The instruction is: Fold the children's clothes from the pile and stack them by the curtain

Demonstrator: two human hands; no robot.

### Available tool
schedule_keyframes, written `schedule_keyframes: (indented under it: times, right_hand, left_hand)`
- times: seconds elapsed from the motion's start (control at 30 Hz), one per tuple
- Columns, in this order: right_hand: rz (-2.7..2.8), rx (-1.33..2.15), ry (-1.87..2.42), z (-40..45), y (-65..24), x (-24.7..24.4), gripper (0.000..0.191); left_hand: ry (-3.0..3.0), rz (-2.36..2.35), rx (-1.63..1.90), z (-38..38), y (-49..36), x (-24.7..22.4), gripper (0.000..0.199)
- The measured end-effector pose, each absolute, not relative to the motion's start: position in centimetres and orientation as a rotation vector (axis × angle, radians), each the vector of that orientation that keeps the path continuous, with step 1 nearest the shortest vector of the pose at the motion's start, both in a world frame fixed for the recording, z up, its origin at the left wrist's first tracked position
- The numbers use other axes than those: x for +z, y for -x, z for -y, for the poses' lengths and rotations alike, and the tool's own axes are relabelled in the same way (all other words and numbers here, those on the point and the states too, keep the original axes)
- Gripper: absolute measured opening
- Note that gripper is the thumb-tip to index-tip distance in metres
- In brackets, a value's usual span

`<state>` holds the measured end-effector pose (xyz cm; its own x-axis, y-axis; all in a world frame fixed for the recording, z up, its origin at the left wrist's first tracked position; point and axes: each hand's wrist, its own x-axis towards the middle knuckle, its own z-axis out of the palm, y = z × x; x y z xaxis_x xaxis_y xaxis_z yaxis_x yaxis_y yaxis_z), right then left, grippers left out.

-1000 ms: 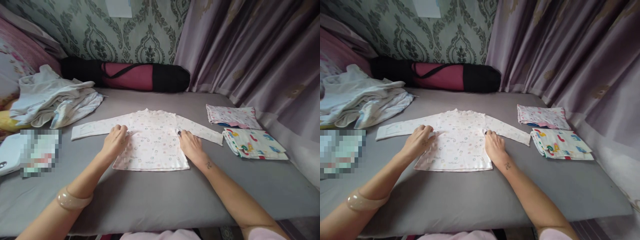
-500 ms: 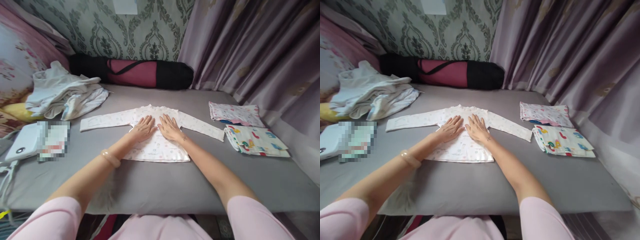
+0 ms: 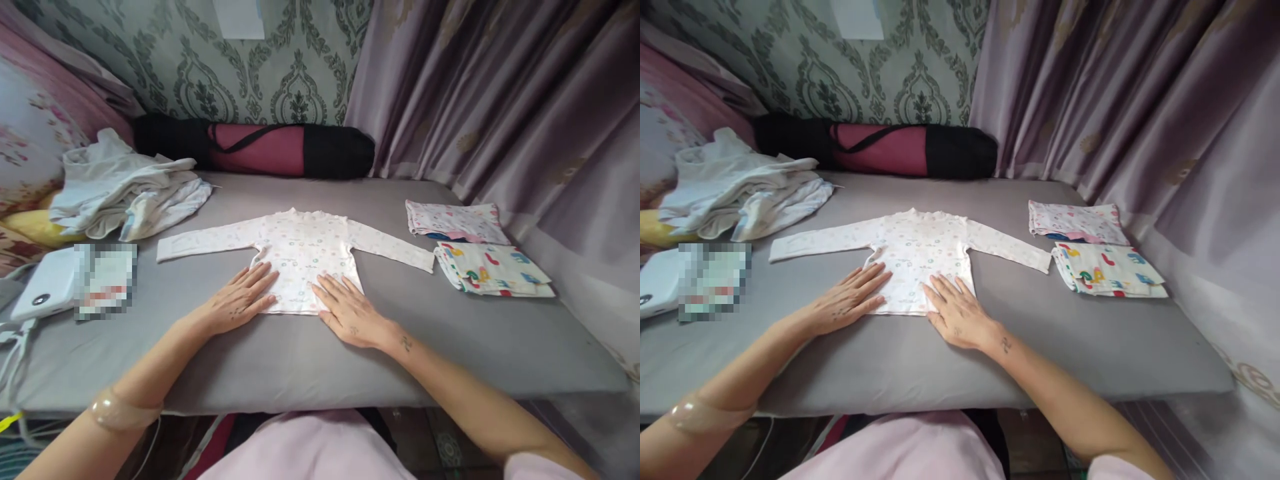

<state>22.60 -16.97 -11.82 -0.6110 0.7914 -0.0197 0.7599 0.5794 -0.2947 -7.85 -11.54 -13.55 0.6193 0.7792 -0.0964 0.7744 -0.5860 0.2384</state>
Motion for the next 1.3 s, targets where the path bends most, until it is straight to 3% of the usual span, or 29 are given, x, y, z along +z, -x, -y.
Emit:
schedule_keyframes:
  times: [0.23,0.5,0.63,0.77,1.03,1.3]
  right_hand:
    - [2.663,0.528,1.263,21.7,-24.7,-11.5,0.056]
    - [2.156,1.168,1.306,20.0,-29.9,-8.5,0.034]
    - [1.781,0.753,1.746,14.5,-34.0,-8.4,0.039]
    - [1.652,0.323,2.21,10.5,-37.4,-8.1,0.032]
    - [1.485,0.24,2.551,7.9,-38.8,-8.9,0.037]
    - [1.468,0.268,2.613,5.5,-39.6,-7.8,0.014]
  left_hand:
    - [-2.606,-1.332,0.024,14.2,10.6,-13.7,0.055]
    - [-2.546,-1.306,0.237,13.2,11.6,-11.5,0.045]
    - [-2.543,-1.125,0.469,10.1,7.6,-10.1,0.045]
    - [-2.497,-1.007,0.424,6.7,1.8,-9.2,0.046]
    - [-2.543,-0.805,0.531,-1.2,-8.3,-12.9,0.041]
    - [-2.581,-1.098,0.659,-4.9,-12.8,-17.8,0.046]
